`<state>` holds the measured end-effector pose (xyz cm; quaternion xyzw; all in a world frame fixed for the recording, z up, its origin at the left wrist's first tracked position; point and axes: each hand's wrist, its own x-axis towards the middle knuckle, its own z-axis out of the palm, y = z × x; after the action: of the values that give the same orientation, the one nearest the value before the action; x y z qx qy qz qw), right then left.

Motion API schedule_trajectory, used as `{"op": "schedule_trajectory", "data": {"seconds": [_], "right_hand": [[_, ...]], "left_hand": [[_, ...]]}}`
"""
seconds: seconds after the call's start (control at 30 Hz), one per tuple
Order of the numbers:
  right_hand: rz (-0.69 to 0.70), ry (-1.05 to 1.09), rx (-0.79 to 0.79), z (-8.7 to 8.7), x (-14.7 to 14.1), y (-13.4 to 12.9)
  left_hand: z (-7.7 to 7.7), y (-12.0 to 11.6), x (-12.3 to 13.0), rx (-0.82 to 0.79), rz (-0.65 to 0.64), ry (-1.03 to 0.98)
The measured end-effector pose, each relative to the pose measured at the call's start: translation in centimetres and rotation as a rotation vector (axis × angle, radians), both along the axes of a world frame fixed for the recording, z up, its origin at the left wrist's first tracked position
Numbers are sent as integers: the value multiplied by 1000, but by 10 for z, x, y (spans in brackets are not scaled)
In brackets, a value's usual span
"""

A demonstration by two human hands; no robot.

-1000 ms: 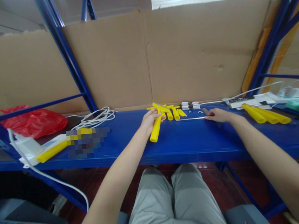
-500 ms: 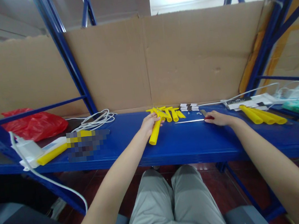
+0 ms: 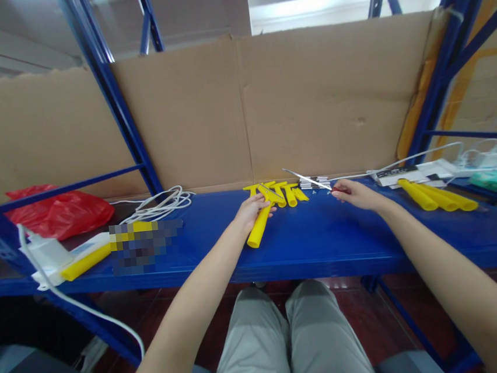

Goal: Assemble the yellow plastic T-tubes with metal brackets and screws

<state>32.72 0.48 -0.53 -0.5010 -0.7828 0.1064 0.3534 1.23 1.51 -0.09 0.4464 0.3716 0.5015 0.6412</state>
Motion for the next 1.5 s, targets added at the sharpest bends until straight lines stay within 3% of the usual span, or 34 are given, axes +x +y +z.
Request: {"op": "schedule_trajectory", "data": {"seconds": [0.27, 0.67, 1.5], "right_hand": [[87, -70, 54, 3, -18, -7], [132, -61, 89, 2, -16, -5], [97, -143, 91, 0, -18, -6]], "left_hand": [[0, -3, 1, 17, -9, 19], [0, -1, 1, 18, 19, 8], [7, -9, 4, -8, 21, 38]]}}
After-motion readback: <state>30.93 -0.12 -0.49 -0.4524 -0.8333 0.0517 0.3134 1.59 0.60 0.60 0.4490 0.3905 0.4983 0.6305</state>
